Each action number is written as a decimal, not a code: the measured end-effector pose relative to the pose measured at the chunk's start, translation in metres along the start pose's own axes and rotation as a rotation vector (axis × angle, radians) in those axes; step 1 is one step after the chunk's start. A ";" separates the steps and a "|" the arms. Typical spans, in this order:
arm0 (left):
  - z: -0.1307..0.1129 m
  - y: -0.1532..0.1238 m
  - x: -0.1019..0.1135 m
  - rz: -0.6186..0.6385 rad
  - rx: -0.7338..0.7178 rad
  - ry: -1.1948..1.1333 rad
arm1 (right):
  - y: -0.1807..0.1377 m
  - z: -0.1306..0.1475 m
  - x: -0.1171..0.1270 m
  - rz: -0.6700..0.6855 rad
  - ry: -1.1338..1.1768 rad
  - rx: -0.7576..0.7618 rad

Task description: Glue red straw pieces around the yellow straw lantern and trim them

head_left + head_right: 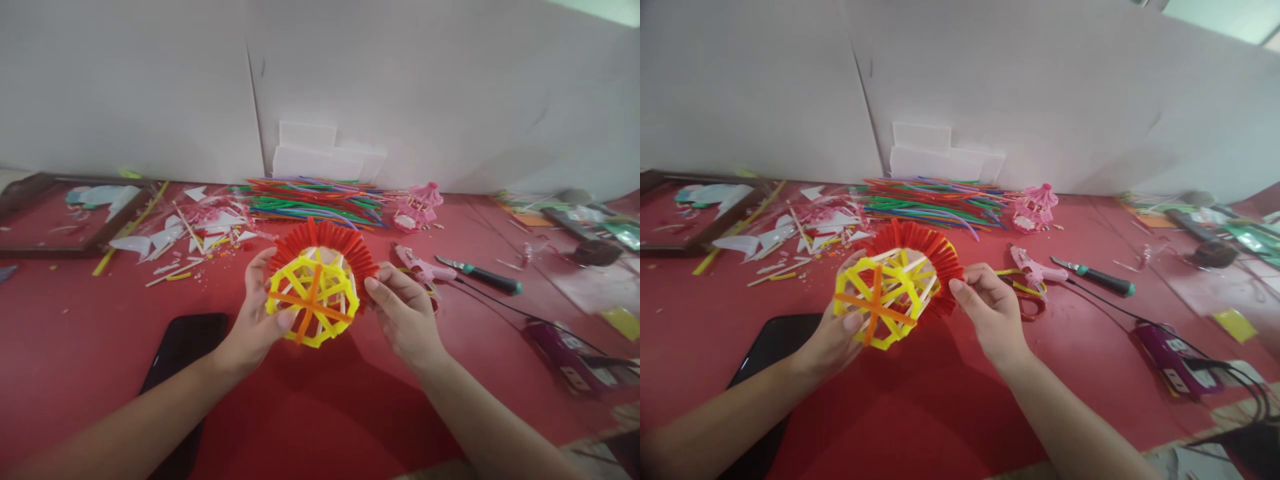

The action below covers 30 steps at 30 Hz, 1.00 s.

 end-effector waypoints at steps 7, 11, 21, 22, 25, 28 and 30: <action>0.002 0.001 0.000 0.047 -0.036 -0.001 | 0.000 0.004 0.000 -0.013 -0.094 0.162; -0.001 0.001 -0.002 0.014 -0.047 -0.009 | -0.001 0.009 0.002 -0.040 -0.162 0.199; 0.000 0.001 0.001 -0.002 -0.037 0.040 | -0.003 0.004 -0.001 -0.057 -0.129 0.091; 0.000 0.001 -0.001 0.006 -0.029 0.034 | -0.003 0.003 -0.001 -0.055 -0.127 0.085; -0.001 -0.001 -0.004 0.017 -0.015 0.010 | -0.003 0.002 0.000 -0.065 -0.126 0.082; -0.002 -0.003 -0.007 0.020 -0.022 -0.007 | -0.003 0.002 0.002 -0.089 -0.144 0.087; -0.003 -0.004 -0.008 0.011 -0.028 -0.011 | -0.002 0.002 0.002 -0.094 -0.151 0.081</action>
Point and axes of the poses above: each hand's wrist, its own y-axis towards the middle knuckle, its own x-axis out of the back of the hand, z = x × y, the point moved 5 cm from there along y, towards the middle knuckle, and after that the axes turned 13 degrees about -z, right-handed, at the moved point
